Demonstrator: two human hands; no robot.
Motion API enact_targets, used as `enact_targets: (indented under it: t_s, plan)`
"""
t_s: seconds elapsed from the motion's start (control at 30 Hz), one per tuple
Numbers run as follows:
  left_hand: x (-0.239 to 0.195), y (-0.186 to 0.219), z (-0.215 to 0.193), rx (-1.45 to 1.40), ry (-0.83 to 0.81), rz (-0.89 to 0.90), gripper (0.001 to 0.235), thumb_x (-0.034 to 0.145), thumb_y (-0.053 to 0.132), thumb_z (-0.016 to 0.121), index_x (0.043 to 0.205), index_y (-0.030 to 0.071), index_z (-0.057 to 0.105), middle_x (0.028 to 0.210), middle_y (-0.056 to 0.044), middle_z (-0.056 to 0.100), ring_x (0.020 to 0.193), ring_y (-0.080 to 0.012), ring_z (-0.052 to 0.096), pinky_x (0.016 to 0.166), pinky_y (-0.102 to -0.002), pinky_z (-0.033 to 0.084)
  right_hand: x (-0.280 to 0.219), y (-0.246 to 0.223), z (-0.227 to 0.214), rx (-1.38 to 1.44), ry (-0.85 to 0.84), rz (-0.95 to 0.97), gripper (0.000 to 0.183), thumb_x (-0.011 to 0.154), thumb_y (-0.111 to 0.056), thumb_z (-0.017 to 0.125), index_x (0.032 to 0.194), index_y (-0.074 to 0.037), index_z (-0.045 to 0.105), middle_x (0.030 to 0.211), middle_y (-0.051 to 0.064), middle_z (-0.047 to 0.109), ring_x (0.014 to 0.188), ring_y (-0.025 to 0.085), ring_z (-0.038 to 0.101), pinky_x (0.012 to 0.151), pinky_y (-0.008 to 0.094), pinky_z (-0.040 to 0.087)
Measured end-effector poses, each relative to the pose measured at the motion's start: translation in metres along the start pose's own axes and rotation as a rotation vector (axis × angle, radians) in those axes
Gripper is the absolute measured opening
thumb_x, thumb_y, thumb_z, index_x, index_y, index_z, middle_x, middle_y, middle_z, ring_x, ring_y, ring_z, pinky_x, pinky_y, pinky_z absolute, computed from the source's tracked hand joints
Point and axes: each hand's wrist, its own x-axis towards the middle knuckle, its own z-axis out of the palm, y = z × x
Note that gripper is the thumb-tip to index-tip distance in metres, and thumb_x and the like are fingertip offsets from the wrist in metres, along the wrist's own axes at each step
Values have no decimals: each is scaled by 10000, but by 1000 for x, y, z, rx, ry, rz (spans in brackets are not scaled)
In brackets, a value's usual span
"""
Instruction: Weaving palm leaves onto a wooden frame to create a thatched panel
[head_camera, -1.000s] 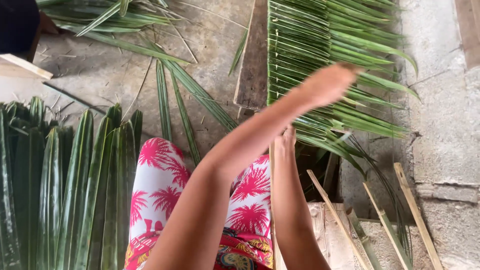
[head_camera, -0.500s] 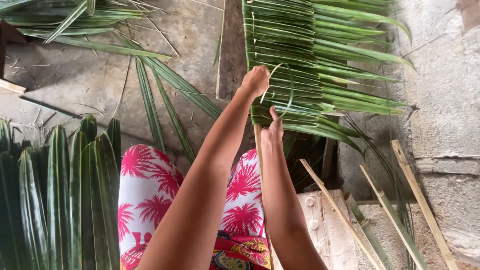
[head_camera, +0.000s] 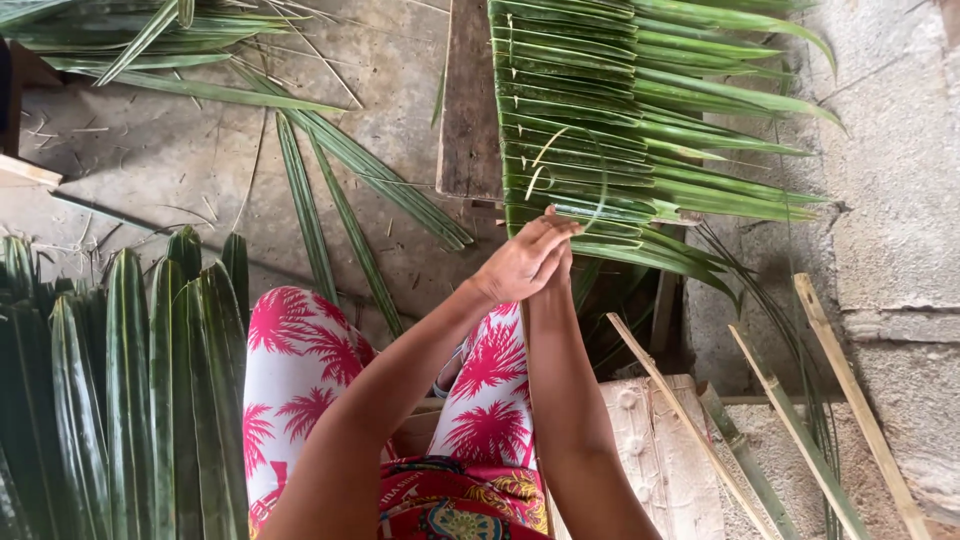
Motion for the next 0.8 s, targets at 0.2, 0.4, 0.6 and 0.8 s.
enact_targets:
  t_s: [0.2,0.4,0.6,0.8]
  plan:
    - [-11,23,31,-321,330,-561,177,1099,184,506,1137,153,676,697,-56,607,706,-203,640,741,-407,561,18,-10,-6,-418,-168,-64,560,961,-477,602,1431,-194,490,1287,-33,669,1148,93,633,1103,292,189]
    - [-32,109,28,-523,372,-821,235,1124,185,424,1153,-1,565,1066,-294,679,1045,-421,674,892,-595,569,61,13,-8,-768,15,-32,732,891,-791,480,1505,-392,476,1497,-69,562,1380,117,473,1204,377,-54]
    - [-57,141,30,-555,386,-862,194,1115,157,473,1078,82,648,700,-1,440,642,-107,457,622,-282,478,-9,-9,19,-794,291,24,844,703,-989,527,1392,-503,560,1508,-15,516,1430,242,399,1154,517,-55]
    - [-58,153,29,-595,403,-893,196,1116,160,471,1043,90,639,693,25,365,611,-94,388,583,-253,402,-32,-20,30,-755,282,5,825,678,-990,554,1348,-510,579,1398,-16,563,1303,238,465,1079,486,73]
